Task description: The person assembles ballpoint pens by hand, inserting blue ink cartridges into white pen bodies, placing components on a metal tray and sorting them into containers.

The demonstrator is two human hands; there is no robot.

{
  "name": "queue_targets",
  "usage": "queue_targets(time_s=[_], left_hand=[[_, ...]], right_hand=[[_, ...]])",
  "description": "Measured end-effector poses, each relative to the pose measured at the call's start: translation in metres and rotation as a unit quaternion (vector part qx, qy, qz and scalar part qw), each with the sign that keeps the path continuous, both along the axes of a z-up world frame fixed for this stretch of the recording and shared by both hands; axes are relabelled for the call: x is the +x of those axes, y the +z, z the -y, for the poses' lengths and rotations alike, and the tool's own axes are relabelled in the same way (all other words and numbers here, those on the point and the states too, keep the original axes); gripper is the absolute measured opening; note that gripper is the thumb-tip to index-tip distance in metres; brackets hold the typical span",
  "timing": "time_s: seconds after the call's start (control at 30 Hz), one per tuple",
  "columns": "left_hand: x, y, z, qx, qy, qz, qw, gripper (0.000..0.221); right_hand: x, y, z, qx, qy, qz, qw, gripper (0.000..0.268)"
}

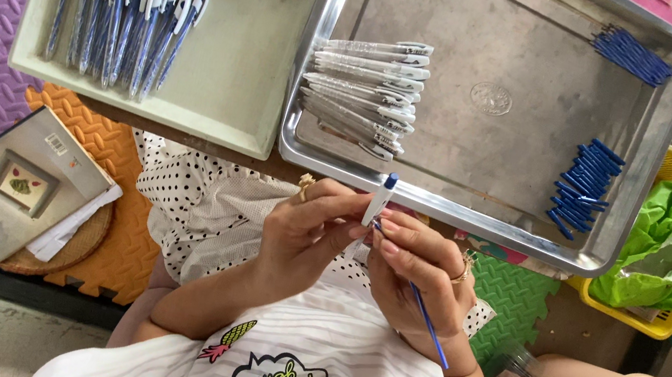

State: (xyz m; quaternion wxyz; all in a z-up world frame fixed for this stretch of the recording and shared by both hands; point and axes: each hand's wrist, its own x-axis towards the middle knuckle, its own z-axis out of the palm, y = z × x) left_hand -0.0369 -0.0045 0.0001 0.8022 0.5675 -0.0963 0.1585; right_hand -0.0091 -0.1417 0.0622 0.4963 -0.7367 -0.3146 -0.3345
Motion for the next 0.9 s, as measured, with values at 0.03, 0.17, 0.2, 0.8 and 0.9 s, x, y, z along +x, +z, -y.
queue_targets(time_s=[0.03,0.17,0.2,0.8,0.9], left_hand=[[-0.001,0.004,0.0,0.0,-0.001,0.001,1.0,0.032],[-0.005,0.009,0.001,0.026,0.041,0.01,0.999,0.032],[-0.005,0.009,0.0,0.03,0.046,0.009,0.998,0.033],[-0.011,0.004,0.014,-0.186,-0.232,-0.162,0.941,0.03],[-0.012,-0.003,0.007,-0.116,-0.232,-0.166,0.951,0.047]], right_hand=[[0.0,-0.002,0.001,0.0,-0.001,0.001,1.0,0.021],[0.005,0.001,0.0,-0.008,0.012,0.043,0.999,0.023],[0.008,0.004,-0.002,-0.013,0.016,0.069,0.997,0.022],[0.046,-0.054,0.044,0.269,0.211,-0.257,0.904,0.037],[0.043,-0.051,0.044,0.256,0.198,-0.274,0.905,0.031]])
